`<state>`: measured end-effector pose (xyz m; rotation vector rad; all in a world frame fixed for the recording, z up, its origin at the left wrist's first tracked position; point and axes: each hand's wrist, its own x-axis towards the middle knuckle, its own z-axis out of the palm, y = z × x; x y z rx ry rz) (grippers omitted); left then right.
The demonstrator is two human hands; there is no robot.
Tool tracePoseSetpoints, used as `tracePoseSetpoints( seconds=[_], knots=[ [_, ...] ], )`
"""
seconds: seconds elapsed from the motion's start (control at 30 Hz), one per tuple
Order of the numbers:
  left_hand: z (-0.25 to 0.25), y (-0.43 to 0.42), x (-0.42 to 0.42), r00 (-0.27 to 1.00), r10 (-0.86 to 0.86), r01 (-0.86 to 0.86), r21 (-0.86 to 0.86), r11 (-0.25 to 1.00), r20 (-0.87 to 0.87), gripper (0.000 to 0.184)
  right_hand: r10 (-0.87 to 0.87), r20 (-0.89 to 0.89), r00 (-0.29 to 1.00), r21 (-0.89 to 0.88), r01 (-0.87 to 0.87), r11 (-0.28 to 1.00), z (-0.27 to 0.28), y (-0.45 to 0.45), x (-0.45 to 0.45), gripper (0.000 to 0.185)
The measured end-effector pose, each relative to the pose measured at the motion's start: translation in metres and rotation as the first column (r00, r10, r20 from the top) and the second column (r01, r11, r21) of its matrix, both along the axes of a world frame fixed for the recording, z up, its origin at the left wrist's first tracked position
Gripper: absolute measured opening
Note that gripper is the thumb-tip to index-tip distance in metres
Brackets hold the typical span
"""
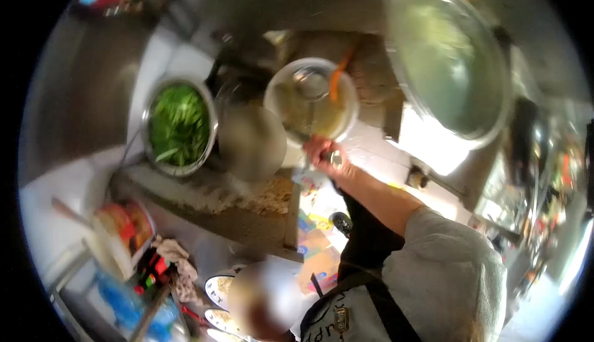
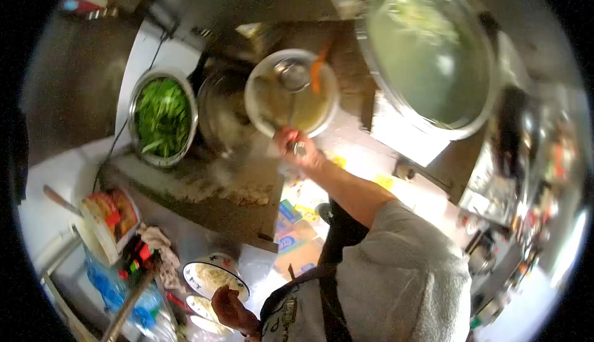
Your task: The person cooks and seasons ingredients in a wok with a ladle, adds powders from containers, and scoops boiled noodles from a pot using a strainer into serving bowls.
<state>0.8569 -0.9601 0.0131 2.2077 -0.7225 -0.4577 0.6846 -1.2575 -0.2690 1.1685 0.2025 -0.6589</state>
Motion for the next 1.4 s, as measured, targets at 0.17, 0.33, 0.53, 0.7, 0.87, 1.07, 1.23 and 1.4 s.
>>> tracePoseSetpoints(
  seconds=[0.17,0.33,0.53,0.7,0.87,1.07,1.23,1.4],
  knots=[
    [0.021,0.009,-0.012,0.991,-0.129,0.131,-0.258,0.957,0.024,0.019,0.283,-0.157,0.946,-0.438,-0.323,0.839,0.172,0.088,-0.073,0.025],
    [0.015,0.026,-0.013,0.93,-0.36,0.364,-0.33,0.871,0.074,0.019,0.43,-0.422,0.798,-0.582,-0.602,0.547,0.318,0.188,-0.207,0.021],
    [0.029,0.044,-0.025,0.819,-0.568,0.572,0.04,0.819,-0.082,0.025,-0.039,-0.952,0.305,-0.295,-0.87,0.395,0.455,0.309,-0.308,0.029],
    [0.089,0.054,-0.074,0.775,-0.628,0.63,-0.159,0.76,0.07,0.023,-0.16,-0.965,-0.207,0.079,-0.814,0.575,0.419,0.235,-0.307,0.015],
    [0.052,0.083,-0.069,0.75,-0.601,0.652,-0.155,0.742,0.277,0.024,-0.019,-0.999,0.051,-0.044,-0.552,0.833,0.307,0.077,-0.334,0.003],
    [0.015,0.104,-0.116,0.826,-0.532,0.537,0.024,0.843,0.186,0.035,-0.253,-0.874,0.414,-0.454,-0.512,0.729,0.233,-0.012,-0.371,0.02],
    [0.041,0.067,-0.179,0.73,-0.622,0.651,-0.01,0.759,0.282,0.026,-0.164,-0.808,0.567,-0.52,-0.553,0.651,0.255,0.06,-0.424,0.025],
    [0.053,0.028,-0.208,0.704,-0.709,0.704,-0.105,0.703,-0.025,0.023,-0.226,-0.945,0.234,-0.326,-0.671,0.666,0.252,0.194,-0.431,0.013]
  ],
)
